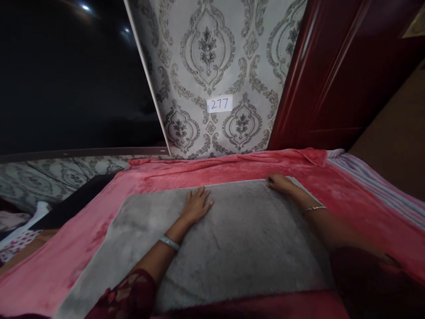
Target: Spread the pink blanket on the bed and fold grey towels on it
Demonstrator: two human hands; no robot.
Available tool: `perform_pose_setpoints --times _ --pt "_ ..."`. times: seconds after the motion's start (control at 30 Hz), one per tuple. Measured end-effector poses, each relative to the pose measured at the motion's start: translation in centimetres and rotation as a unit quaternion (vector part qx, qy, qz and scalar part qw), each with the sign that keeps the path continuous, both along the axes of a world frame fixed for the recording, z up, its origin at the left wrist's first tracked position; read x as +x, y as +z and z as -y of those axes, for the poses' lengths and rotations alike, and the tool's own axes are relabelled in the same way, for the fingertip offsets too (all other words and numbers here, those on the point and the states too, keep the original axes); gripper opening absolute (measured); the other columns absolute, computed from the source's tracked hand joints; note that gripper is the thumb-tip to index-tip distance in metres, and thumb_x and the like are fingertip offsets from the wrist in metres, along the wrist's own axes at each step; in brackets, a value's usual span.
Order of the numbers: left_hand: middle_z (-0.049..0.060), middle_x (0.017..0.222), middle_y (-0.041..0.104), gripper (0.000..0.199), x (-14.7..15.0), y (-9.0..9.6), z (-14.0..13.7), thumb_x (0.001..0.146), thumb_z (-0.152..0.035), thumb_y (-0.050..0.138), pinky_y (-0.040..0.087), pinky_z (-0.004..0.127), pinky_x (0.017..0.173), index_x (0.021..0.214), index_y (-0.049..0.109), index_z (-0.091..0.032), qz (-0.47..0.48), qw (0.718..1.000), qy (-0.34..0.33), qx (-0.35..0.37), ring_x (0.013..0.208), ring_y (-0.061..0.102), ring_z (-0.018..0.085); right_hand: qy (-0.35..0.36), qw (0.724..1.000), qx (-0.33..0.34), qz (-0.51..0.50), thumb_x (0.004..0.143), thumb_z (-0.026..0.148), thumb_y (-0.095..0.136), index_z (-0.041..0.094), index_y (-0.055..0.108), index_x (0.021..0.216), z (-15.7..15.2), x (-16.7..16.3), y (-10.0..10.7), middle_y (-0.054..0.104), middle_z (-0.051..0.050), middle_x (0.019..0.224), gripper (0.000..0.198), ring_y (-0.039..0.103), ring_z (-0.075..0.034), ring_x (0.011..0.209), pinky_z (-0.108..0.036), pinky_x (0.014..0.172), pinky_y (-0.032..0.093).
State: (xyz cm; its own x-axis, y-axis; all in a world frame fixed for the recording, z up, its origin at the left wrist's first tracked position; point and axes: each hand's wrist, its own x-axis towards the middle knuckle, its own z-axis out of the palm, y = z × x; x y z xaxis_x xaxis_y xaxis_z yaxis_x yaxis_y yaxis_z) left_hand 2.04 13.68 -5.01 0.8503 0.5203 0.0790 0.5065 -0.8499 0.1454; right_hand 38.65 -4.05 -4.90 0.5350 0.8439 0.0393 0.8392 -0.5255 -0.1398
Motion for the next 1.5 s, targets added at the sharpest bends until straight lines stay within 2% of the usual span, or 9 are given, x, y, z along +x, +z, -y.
perform_pose_setpoints --times 0.1,0.23,0.37,0.57,0.8,1.07,1.17,1.27,1.5 --pt "0.014 0.155 0.047 0.049 1.2 0.8 -1.1 0.101 -0.040 0.047 0.026 0.057 0.120 0.146 0.050 -0.022 0.000 1.000 0.005 0.004 0.144 0.041 0.031 -0.013 1.000 0.015 -0.001 0.084 0.019 0.060 0.016 0.067 0.095 0.3 -0.3 0.0 0.071 -0.008 0.097 0.013 0.062 -0.019 0.086 -0.025 0.068 0.041" --pt "0.014 0.129 0.064 0.035 2.7 1.8 -2.5 0.098 -0.026 0.049 0.039 0.045 0.110 0.129 0.064 -0.020 0.017 0.999 0.026 0.006 0.124 0.057 0.027 -0.031 0.999 0.038 0.004 0.085 0.021 0.056 0.018 0.065 0.097 0.8 -0.8 0.1 0.071 -0.008 0.095 0.015 0.061 -0.020 0.085 -0.026 0.066 0.039" --pt "0.012 0.121 0.065 0.024 3.5 1.8 -3.1 0.096 -0.020 0.053 0.042 0.038 0.102 0.111 0.071 -0.019 0.039 0.998 0.059 -0.007 0.119 0.057 0.025 -0.039 0.998 0.058 0.005 0.087 0.019 0.053 0.017 0.064 0.108 1.3 -1.4 0.2 0.071 -0.009 0.101 0.023 0.063 -0.021 0.089 -0.026 0.071 0.043" --pt "0.011 0.117 0.068 0.017 4.1 1.7 -4.3 0.093 -0.021 0.060 0.044 0.036 0.097 0.106 0.071 -0.018 0.027 0.996 0.081 -0.025 0.116 0.059 0.025 -0.064 0.995 0.078 0.025 0.091 0.018 0.047 0.016 0.065 0.117 0.7 -1.6 0.6 0.066 -0.012 0.121 0.031 0.061 -0.024 0.109 -0.029 0.088 0.045" --pt "0.011 0.112 0.070 0.015 4.3 1.1 -5.1 0.094 -0.020 0.058 0.045 0.035 0.093 0.103 0.069 -0.017 0.040 0.993 0.107 -0.024 0.110 0.061 0.023 -0.116 0.990 0.074 0.030 0.095 0.020 0.039 0.017 0.069 0.119 0.0 -2.4 -1.2 0.066 -0.015 0.123 0.039 0.063 -0.026 0.108 -0.035 0.092 0.049" --pt "0.012 0.110 0.069 0.016 4.0 0.4 -4.4 0.096 -0.020 0.054 0.044 0.036 0.095 0.100 0.069 -0.017 0.066 0.991 0.120 0.000 0.110 0.059 0.024 -0.094 0.988 0.113 0.051 0.098 0.027 0.037 0.017 0.056 0.144 1.0 -3.5 -1.5 0.054 -0.014 0.145 0.051 0.053 -0.029 0.128 -0.041 0.107 0.045" --pt "0.012 0.109 0.069 0.018 4.1 0.4 -4.5 0.097 -0.021 0.053 0.044 0.037 0.095 0.100 0.070 -0.017 0.067 0.990 0.127 0.006 0.110 0.059 0.026 -0.043 0.996 0.064 0.052 0.101 0.043 0.038 0.025 0.052 0.148 1.8 -4.3 -2.2 0.046 -0.007 0.154 0.053 0.040 -0.029 0.142 -0.048 0.117 0.035" --pt "0.015 0.111 0.069 0.021 4.2 0.3 -4.5 0.098 -0.023 0.051 0.044 0.039 0.095 0.102 0.070 -0.015 0.067 0.988 0.140 0.014 0.113 0.058 0.028 -0.049 0.998 -0.005 0.033 0.103 0.049 0.029 0.026 0.038 0.158 2.6 -4.8 -3.0 0.033 -0.005 0.163 0.060 0.029 -0.028 0.149 -0.053 0.120 0.027" --pt "0.016 0.111 0.070 0.024 4.3 0.0 -4.2 0.099 -0.026 0.050 0.043 0.043 0.096 0.104 0.071 -0.015 0.057 0.986 0.154 0.025 0.115 0.058 0.031 -0.066 0.997 0.002 0.044 0.104 0.052 0.025 0.026 0.038 0.158 2.7 -4.9 -3.5 0.030 -0.007 0.164 0.062 0.027 -0.028 0.150 -0.055 0.120 0.025"
